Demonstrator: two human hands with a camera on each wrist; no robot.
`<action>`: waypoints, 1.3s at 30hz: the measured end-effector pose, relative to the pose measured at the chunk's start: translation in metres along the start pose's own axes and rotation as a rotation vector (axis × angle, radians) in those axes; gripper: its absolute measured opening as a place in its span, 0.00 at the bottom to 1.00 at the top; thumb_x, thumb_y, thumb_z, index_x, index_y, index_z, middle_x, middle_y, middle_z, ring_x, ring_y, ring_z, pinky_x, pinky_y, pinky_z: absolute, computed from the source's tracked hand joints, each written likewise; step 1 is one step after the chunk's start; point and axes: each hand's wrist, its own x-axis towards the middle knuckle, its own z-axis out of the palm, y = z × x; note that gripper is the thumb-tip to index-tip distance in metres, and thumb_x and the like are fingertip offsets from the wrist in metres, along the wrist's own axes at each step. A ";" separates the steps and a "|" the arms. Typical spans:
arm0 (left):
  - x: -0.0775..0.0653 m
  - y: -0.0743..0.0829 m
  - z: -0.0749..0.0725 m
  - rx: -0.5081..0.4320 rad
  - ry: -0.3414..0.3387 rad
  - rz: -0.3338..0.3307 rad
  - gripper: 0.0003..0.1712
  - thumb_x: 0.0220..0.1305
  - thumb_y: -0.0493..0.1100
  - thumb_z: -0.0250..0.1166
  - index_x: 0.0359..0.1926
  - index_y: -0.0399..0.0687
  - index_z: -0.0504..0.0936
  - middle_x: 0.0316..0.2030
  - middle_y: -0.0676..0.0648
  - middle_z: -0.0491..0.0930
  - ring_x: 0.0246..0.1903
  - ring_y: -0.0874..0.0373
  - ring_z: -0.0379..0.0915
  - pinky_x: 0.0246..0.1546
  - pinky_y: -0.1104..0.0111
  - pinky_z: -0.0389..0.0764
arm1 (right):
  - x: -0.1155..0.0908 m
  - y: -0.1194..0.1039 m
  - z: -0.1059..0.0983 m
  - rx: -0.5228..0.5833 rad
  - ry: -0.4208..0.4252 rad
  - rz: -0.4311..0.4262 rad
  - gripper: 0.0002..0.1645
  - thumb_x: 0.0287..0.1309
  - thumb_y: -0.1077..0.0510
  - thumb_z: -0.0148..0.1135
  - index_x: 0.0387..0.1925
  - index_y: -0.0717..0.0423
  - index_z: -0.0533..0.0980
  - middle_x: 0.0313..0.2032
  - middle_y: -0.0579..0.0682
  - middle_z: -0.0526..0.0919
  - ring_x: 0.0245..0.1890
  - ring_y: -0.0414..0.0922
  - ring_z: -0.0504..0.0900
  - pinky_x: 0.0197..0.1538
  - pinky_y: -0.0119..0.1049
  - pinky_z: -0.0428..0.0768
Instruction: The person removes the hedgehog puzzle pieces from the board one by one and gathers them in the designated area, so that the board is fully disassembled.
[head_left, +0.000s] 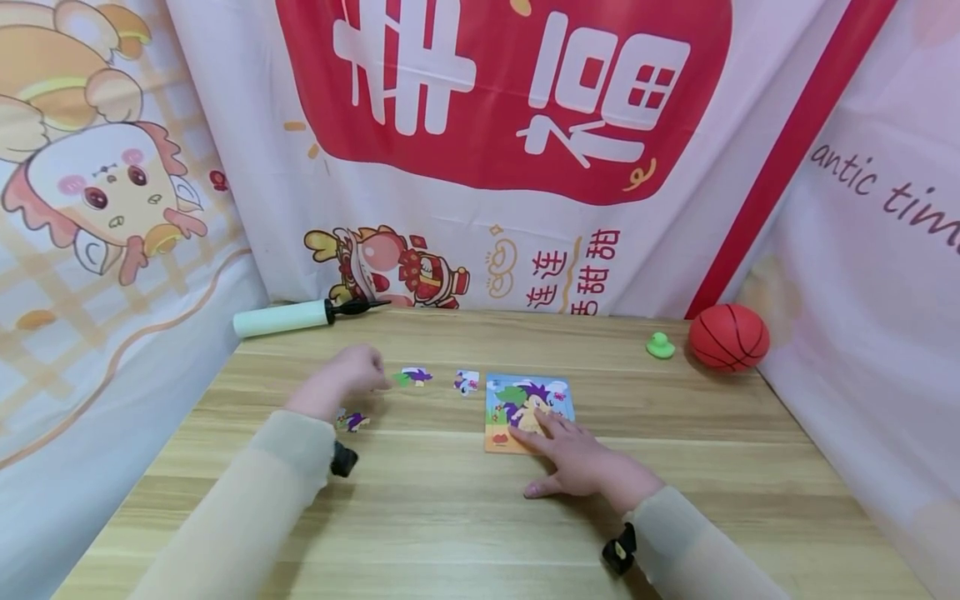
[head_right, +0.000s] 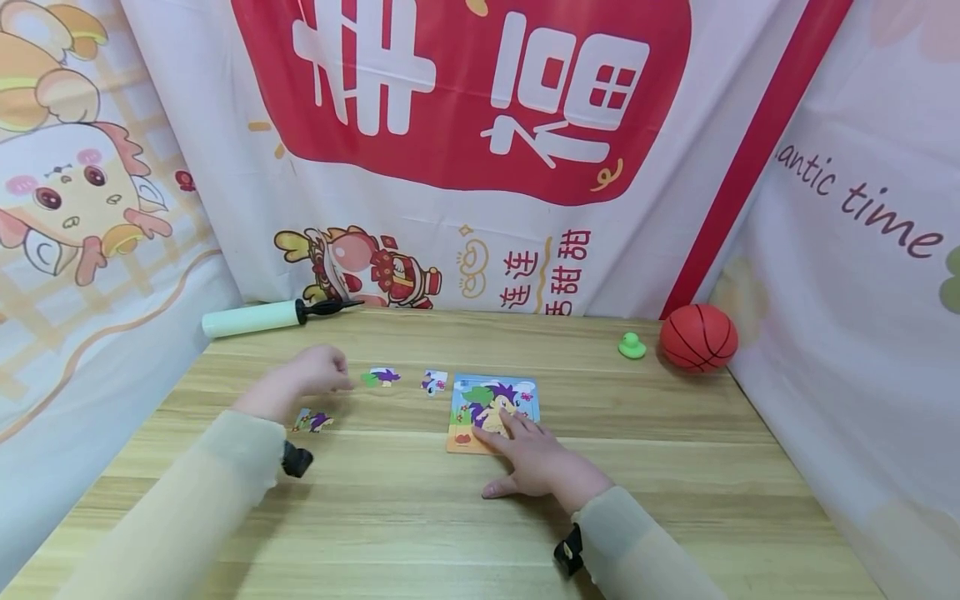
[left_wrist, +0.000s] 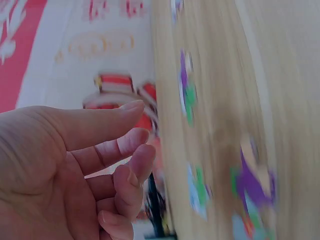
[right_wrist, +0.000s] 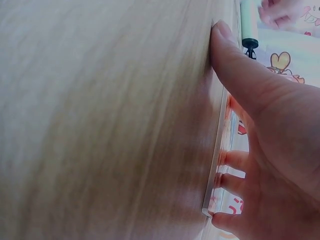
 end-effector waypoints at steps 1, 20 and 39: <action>0.002 0.012 0.006 0.008 -0.002 0.014 0.11 0.59 0.42 0.69 0.33 0.42 0.75 0.30 0.45 0.76 0.30 0.52 0.71 0.32 0.60 0.74 | 0.000 0.000 0.000 0.001 -0.001 0.001 0.54 0.49 0.25 0.62 0.75 0.27 0.53 0.77 0.57 0.43 0.74 0.62 0.43 0.68 0.65 0.48; 0.041 0.139 0.136 0.087 -0.074 0.188 0.34 0.51 0.47 0.78 0.59 0.43 0.77 0.51 0.45 0.80 0.50 0.48 0.75 0.54 0.52 0.74 | -0.001 0.002 0.002 -0.025 0.003 -0.035 0.52 0.53 0.26 0.60 0.76 0.29 0.53 0.76 0.60 0.43 0.74 0.63 0.44 0.68 0.65 0.47; 0.041 0.150 0.159 0.034 -0.031 0.095 0.24 0.50 0.41 0.77 0.48 0.44 0.78 0.39 0.47 0.79 0.36 0.51 0.73 0.39 0.58 0.77 | -0.006 0.003 0.004 0.025 0.058 -0.058 0.51 0.53 0.27 0.62 0.75 0.34 0.57 0.75 0.65 0.42 0.73 0.64 0.43 0.68 0.65 0.49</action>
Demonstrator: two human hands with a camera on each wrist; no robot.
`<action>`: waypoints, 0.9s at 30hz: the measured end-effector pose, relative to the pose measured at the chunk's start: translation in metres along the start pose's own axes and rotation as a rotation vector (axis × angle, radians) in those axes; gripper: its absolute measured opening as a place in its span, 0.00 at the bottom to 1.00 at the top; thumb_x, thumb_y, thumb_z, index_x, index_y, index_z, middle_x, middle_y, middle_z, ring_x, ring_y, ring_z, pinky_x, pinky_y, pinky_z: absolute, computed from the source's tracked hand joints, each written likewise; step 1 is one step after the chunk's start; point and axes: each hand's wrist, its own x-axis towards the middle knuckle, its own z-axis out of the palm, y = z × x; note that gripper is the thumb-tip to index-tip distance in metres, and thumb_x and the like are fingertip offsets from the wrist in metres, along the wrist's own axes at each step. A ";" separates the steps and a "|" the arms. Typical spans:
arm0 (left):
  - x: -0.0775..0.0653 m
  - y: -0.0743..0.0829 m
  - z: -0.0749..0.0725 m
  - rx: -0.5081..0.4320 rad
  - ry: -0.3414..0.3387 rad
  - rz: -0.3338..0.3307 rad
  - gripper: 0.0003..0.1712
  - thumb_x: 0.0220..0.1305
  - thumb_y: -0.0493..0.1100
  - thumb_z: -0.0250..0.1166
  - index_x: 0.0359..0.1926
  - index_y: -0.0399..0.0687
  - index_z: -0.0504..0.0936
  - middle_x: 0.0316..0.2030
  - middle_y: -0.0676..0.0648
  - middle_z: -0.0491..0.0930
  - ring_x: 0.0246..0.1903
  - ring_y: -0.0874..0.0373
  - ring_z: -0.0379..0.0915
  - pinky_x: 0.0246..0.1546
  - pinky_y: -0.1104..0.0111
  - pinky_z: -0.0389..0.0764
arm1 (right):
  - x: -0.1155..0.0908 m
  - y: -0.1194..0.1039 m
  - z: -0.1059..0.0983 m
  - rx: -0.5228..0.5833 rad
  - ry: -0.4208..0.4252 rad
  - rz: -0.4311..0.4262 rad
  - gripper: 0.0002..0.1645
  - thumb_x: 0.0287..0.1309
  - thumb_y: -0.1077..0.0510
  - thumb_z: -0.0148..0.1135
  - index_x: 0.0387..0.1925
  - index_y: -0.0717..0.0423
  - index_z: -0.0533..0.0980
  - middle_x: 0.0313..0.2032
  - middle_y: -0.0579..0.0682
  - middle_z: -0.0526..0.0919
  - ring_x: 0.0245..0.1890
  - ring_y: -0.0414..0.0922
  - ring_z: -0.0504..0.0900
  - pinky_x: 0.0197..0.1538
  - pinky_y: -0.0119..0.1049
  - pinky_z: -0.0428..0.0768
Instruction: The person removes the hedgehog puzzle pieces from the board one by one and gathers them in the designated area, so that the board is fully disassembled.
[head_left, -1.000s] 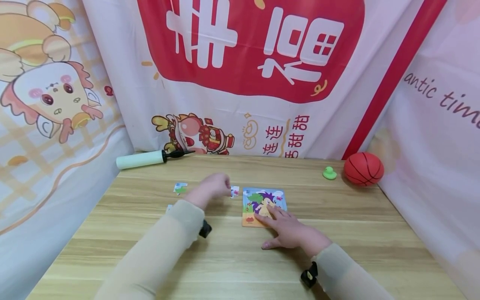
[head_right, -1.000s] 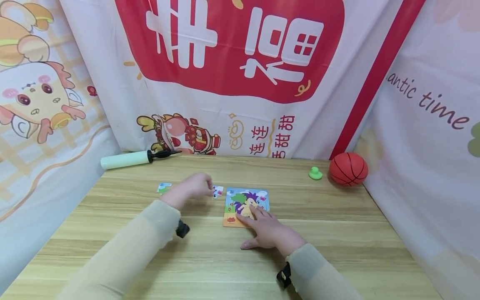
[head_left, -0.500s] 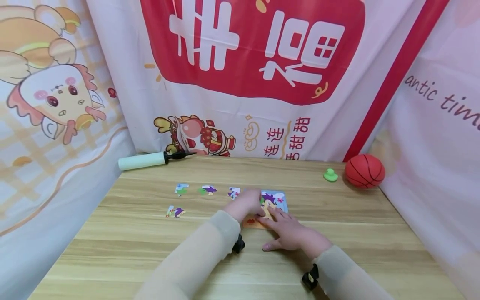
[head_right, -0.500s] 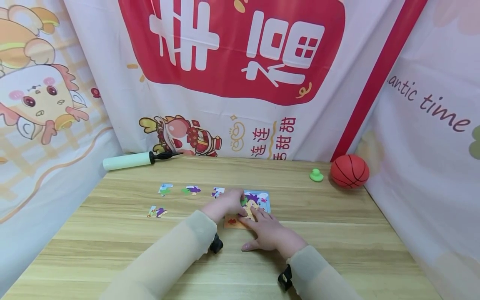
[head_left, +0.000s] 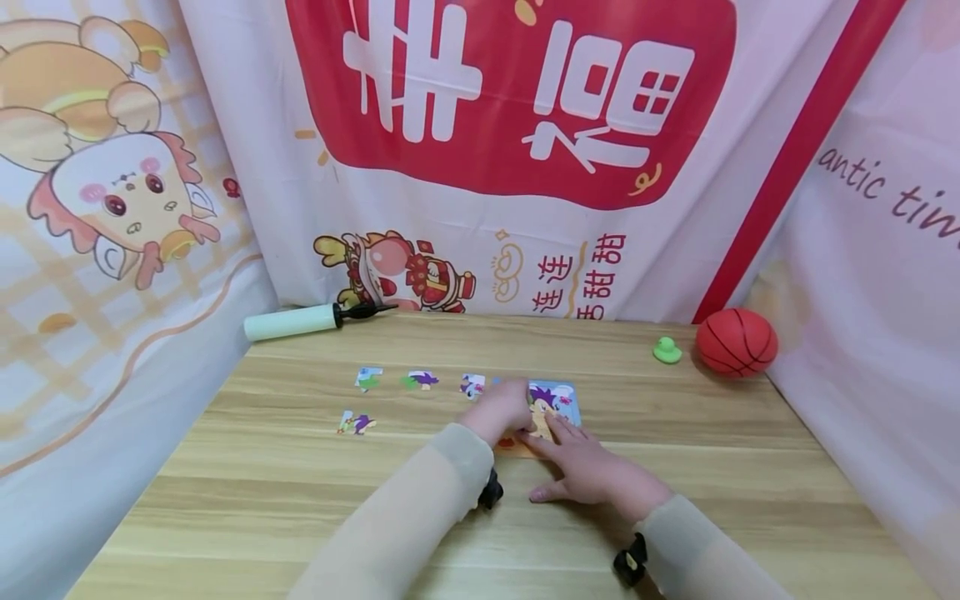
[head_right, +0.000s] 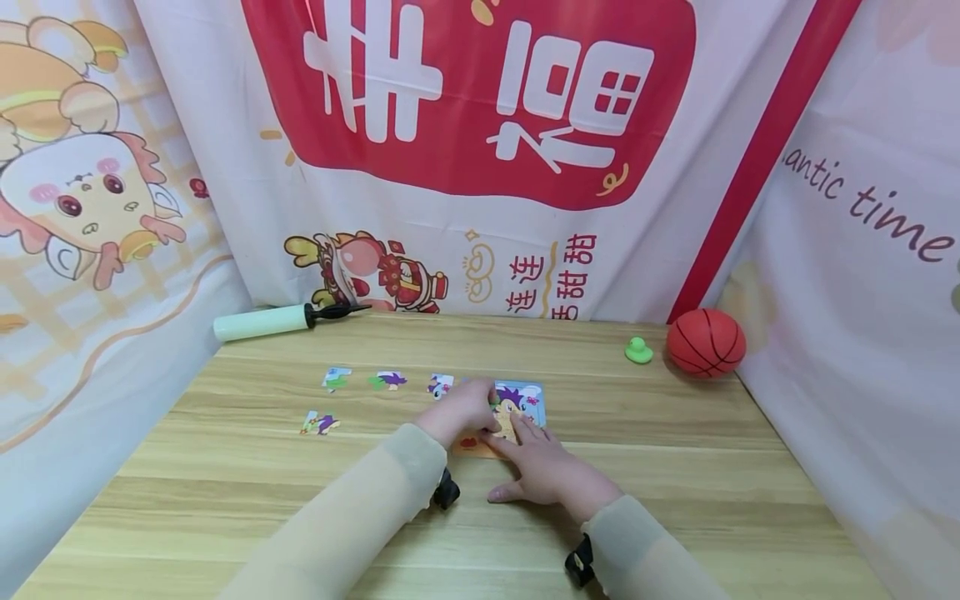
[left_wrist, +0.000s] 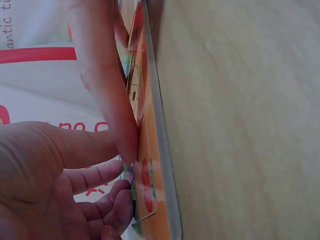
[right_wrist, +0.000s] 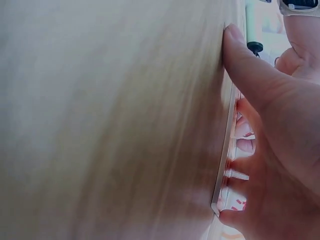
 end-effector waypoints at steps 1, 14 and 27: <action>0.000 0.000 0.000 -0.009 0.000 -0.004 0.23 0.50 0.40 0.77 0.47 0.45 0.78 0.38 0.47 0.79 0.35 0.51 0.73 0.39 0.58 0.77 | -0.001 0.001 0.000 0.005 0.005 0.009 0.51 0.53 0.27 0.62 0.75 0.35 0.57 0.75 0.66 0.42 0.73 0.65 0.44 0.67 0.65 0.49; -0.002 -0.002 -0.001 -0.008 -0.007 -0.005 0.23 0.51 0.42 0.77 0.46 0.47 0.77 0.38 0.48 0.78 0.37 0.52 0.73 0.38 0.59 0.76 | -0.009 0.019 -0.003 0.050 0.046 -0.038 0.48 0.49 0.31 0.68 0.72 0.29 0.63 0.75 0.65 0.45 0.72 0.66 0.48 0.67 0.62 0.54; -0.002 -0.005 0.001 -0.131 -0.042 0.001 0.25 0.54 0.41 0.75 0.52 0.44 0.76 0.43 0.46 0.77 0.38 0.50 0.72 0.39 0.57 0.76 | -0.013 0.023 -0.005 0.081 0.024 -0.045 0.47 0.51 0.31 0.67 0.72 0.28 0.62 0.76 0.62 0.43 0.73 0.64 0.44 0.67 0.64 0.52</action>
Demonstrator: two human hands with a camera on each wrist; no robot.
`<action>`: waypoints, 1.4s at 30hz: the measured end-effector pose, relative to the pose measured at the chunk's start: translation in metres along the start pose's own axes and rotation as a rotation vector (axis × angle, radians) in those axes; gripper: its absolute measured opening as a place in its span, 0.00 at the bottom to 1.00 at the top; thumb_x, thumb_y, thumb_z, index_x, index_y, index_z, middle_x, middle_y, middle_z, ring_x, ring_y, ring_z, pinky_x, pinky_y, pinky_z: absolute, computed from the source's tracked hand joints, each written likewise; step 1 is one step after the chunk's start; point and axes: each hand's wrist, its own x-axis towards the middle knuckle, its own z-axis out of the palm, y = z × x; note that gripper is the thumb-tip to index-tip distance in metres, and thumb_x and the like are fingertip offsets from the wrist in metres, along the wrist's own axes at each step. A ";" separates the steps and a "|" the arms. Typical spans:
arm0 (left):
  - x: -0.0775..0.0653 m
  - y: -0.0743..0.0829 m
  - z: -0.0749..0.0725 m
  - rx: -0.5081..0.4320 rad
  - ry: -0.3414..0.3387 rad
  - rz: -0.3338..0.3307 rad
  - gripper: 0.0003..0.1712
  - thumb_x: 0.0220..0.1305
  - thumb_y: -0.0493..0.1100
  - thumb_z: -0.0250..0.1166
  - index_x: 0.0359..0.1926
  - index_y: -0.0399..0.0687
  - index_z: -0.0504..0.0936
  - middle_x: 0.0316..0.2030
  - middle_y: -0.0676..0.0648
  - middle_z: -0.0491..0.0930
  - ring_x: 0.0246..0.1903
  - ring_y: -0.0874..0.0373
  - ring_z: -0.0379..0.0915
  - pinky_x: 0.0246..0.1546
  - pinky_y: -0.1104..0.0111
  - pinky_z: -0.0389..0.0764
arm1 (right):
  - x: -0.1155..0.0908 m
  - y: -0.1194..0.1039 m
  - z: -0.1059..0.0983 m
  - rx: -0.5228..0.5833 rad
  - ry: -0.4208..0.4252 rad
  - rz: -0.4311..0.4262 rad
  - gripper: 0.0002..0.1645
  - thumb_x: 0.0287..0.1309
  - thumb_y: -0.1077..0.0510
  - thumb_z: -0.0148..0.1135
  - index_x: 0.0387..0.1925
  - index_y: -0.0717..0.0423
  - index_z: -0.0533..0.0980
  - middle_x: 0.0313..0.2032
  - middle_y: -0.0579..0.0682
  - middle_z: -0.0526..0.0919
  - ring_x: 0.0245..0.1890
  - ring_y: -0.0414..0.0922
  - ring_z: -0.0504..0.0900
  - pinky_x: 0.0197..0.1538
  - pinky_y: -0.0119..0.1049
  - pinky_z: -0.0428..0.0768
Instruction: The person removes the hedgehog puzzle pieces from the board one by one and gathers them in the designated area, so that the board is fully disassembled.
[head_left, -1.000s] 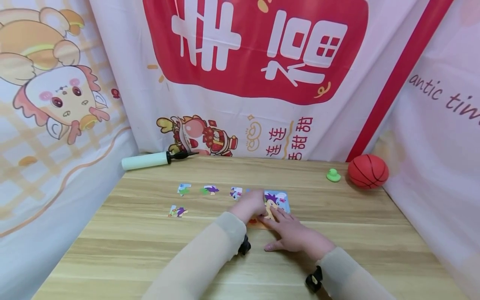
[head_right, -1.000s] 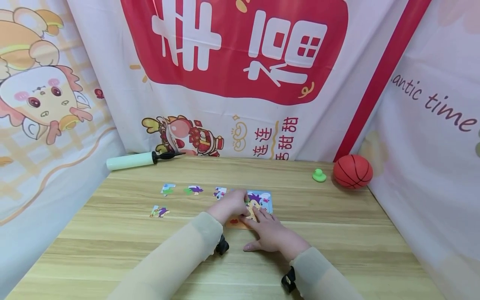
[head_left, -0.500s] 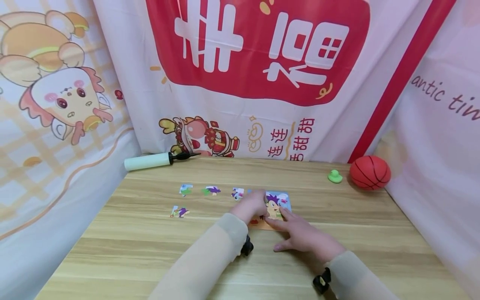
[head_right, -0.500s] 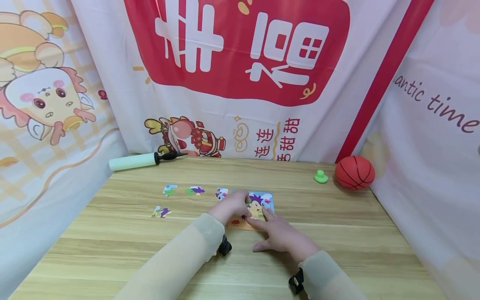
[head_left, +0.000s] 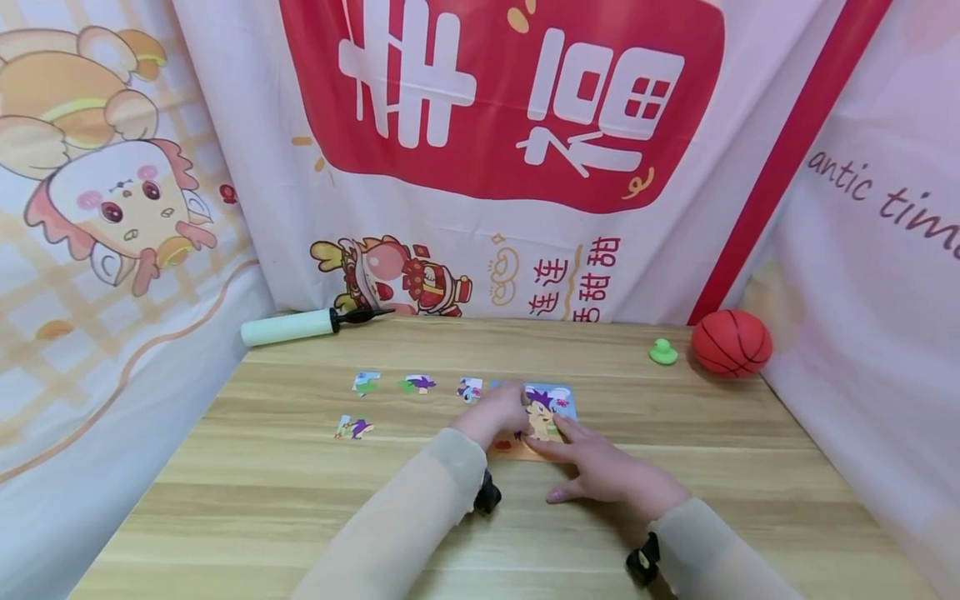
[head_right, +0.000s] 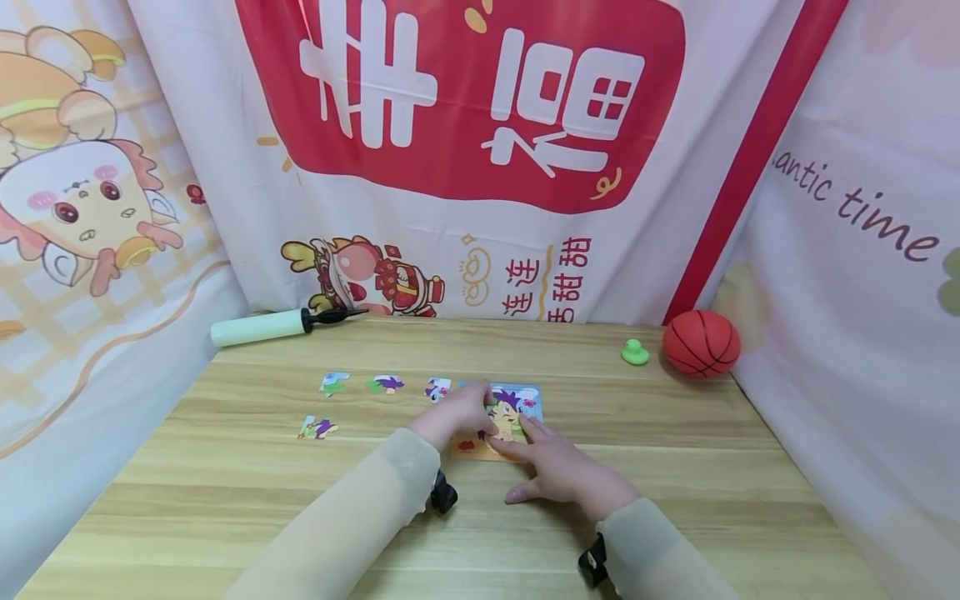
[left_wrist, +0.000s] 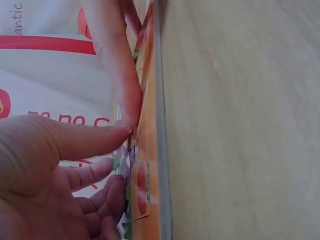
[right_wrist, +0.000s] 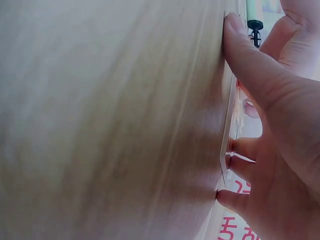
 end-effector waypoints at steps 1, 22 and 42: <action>0.000 -0.001 -0.001 -0.010 -0.006 0.000 0.26 0.54 0.41 0.75 0.52 0.44 0.76 0.43 0.46 0.77 0.38 0.50 0.72 0.38 0.57 0.76 | 0.000 0.000 0.000 0.006 -0.007 0.008 0.47 0.51 0.32 0.67 0.72 0.28 0.63 0.76 0.61 0.43 0.73 0.64 0.44 0.67 0.64 0.52; 0.004 -0.004 0.003 -0.192 0.098 0.028 0.03 0.69 0.40 0.60 0.38 0.46 0.74 0.32 0.46 0.75 0.30 0.53 0.72 0.27 0.64 0.73 | 0.003 -0.001 0.001 -0.022 -0.010 0.002 0.48 0.51 0.32 0.67 0.72 0.27 0.61 0.76 0.61 0.42 0.73 0.65 0.45 0.67 0.64 0.52; -0.021 -0.053 -0.081 -0.096 0.207 0.014 0.04 0.67 0.36 0.58 0.33 0.42 0.75 0.30 0.45 0.77 0.31 0.52 0.73 0.31 0.64 0.76 | 0.003 0.000 0.003 -0.025 0.009 0.006 0.49 0.48 0.32 0.69 0.72 0.28 0.62 0.76 0.63 0.42 0.73 0.66 0.45 0.67 0.65 0.52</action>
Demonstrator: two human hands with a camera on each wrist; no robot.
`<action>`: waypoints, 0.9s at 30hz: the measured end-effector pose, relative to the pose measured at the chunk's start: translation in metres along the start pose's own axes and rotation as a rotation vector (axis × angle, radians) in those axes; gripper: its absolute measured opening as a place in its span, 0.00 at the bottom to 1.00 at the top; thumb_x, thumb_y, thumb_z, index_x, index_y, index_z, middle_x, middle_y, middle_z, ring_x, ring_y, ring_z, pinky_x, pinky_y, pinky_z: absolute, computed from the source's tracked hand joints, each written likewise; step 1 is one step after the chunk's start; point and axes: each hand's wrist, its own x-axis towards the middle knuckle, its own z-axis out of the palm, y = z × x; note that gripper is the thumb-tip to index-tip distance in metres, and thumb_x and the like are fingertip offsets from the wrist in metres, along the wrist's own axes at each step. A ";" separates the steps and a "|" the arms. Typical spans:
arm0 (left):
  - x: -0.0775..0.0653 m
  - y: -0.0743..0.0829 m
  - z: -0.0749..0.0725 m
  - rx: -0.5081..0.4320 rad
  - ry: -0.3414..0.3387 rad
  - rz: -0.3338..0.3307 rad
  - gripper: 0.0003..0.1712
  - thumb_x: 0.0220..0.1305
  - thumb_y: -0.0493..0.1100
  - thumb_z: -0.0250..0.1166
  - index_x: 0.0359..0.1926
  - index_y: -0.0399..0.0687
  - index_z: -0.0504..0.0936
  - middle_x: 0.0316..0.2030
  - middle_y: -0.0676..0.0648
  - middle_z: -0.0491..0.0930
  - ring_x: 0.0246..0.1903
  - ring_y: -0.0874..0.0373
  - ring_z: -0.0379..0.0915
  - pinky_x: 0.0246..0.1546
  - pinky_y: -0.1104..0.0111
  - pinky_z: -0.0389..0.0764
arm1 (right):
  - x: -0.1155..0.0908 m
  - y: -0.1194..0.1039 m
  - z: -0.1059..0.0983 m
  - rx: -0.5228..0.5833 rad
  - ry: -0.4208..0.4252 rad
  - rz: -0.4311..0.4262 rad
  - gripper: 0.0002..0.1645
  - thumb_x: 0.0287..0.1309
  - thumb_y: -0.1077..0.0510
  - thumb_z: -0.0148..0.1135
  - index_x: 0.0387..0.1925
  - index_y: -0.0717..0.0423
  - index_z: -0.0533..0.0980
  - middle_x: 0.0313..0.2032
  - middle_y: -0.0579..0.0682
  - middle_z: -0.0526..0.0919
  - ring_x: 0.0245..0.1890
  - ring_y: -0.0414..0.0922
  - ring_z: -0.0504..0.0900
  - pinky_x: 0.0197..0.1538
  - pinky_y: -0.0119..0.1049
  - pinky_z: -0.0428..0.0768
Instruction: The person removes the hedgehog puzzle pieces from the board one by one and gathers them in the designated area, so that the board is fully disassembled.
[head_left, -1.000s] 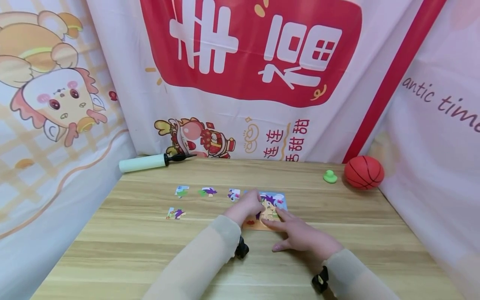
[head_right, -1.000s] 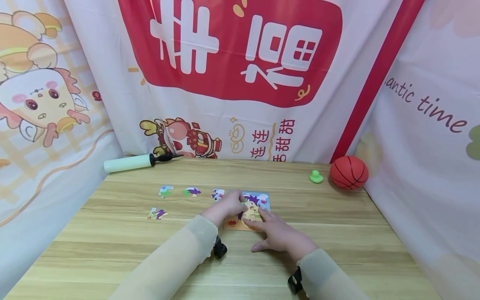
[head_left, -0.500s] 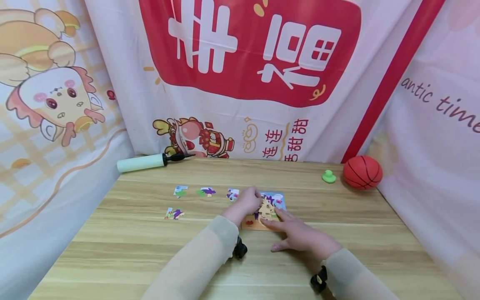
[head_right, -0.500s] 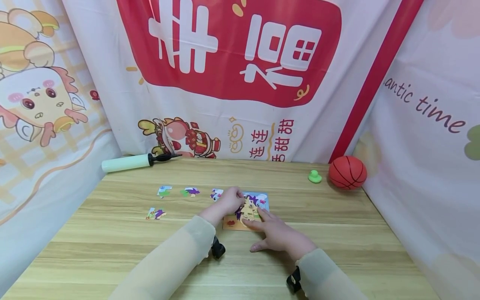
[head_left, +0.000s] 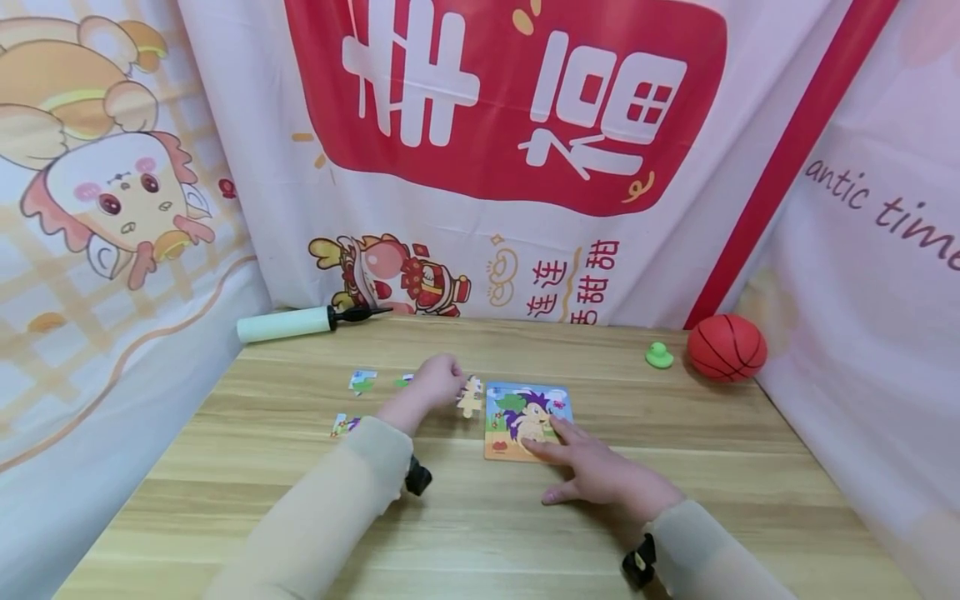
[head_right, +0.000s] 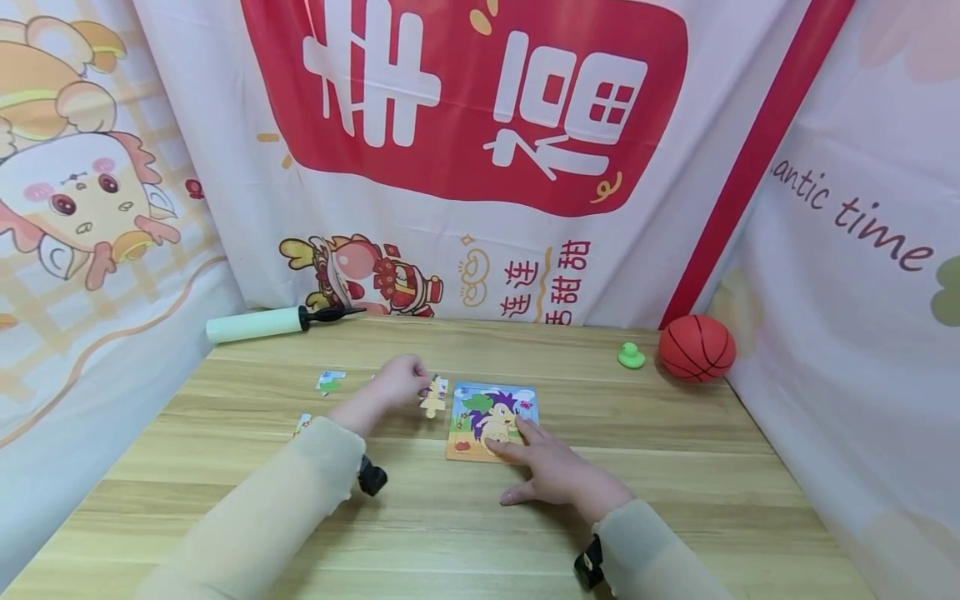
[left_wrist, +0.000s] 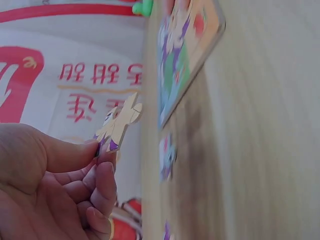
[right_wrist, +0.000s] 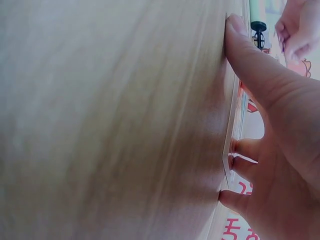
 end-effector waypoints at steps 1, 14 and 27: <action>-0.002 -0.003 -0.007 0.001 -0.003 -0.026 0.04 0.68 0.36 0.58 0.34 0.42 0.75 0.31 0.45 0.77 0.31 0.52 0.74 0.31 0.64 0.76 | 0.000 0.000 0.000 0.004 -0.004 0.009 0.49 0.48 0.32 0.69 0.72 0.27 0.61 0.76 0.62 0.42 0.73 0.66 0.44 0.67 0.65 0.52; -0.030 -0.052 -0.059 0.050 -0.006 -0.108 0.05 0.67 0.35 0.58 0.33 0.39 0.74 0.31 0.43 0.76 0.30 0.51 0.72 0.30 0.64 0.74 | 0.000 0.002 0.000 0.014 -0.024 0.024 0.49 0.47 0.29 0.67 0.72 0.22 0.60 0.77 0.59 0.40 0.73 0.64 0.43 0.66 0.66 0.51; -0.044 -0.078 -0.054 0.081 -0.045 -0.138 0.03 0.64 0.35 0.60 0.33 0.39 0.76 0.31 0.44 0.75 0.31 0.51 0.71 0.31 0.63 0.74 | -0.001 0.003 0.001 0.018 -0.018 0.021 0.50 0.47 0.31 0.68 0.72 0.23 0.60 0.76 0.60 0.39 0.73 0.64 0.43 0.66 0.66 0.51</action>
